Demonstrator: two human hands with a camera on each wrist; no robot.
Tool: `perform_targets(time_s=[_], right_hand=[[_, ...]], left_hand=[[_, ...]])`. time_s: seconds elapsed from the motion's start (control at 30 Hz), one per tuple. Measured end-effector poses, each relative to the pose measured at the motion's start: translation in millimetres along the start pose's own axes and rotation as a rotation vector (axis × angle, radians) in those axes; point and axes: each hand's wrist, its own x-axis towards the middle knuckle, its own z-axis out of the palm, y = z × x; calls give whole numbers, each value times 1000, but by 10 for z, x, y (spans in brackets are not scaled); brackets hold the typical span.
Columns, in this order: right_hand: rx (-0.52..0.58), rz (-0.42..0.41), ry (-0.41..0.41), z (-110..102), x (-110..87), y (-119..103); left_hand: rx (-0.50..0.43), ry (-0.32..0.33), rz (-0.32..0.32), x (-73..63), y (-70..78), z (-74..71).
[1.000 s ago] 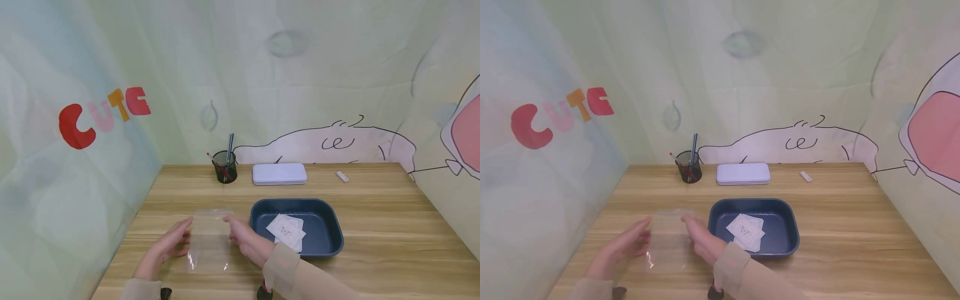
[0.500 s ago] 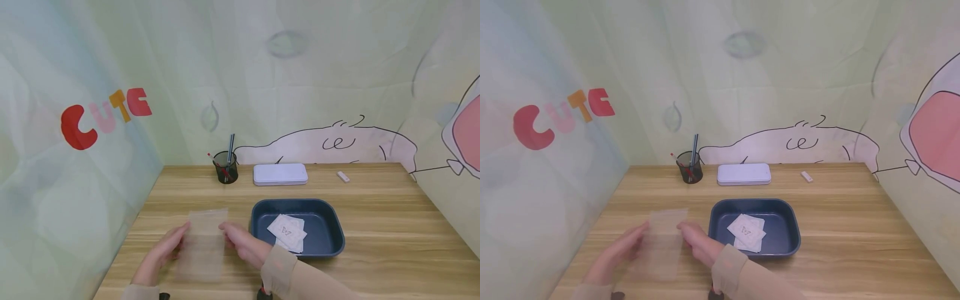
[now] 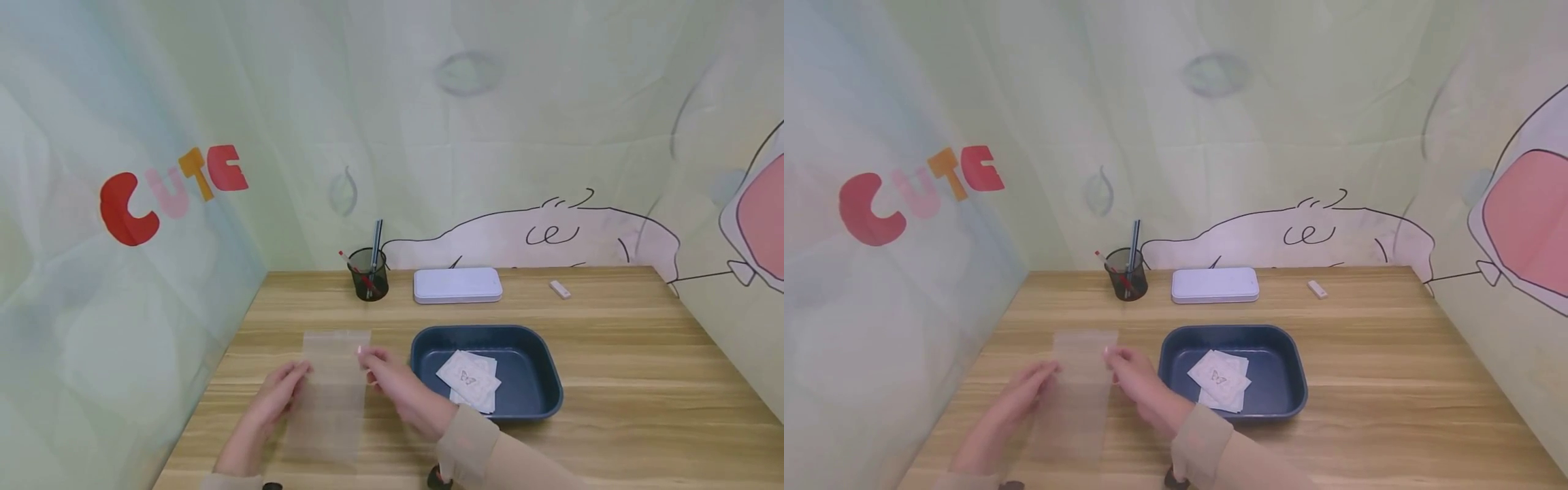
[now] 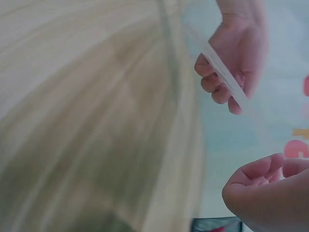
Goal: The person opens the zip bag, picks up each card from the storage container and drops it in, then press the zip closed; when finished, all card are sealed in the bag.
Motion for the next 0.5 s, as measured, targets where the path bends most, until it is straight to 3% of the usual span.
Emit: perform_targets(time_s=[0.17, 0.37, 0.5], right_hand=[[-14, -31, -1, -147, -83, -218], [-52, -105, -3, -395, -239, -456], [-105, -181, 11, -576, -393, -555]], left_hand=[[-34, 57, 108, -80, 196, 95], [-90, 94, 298, -245, 501, 301], [-67, 93, 431, -323, 678, 426]])
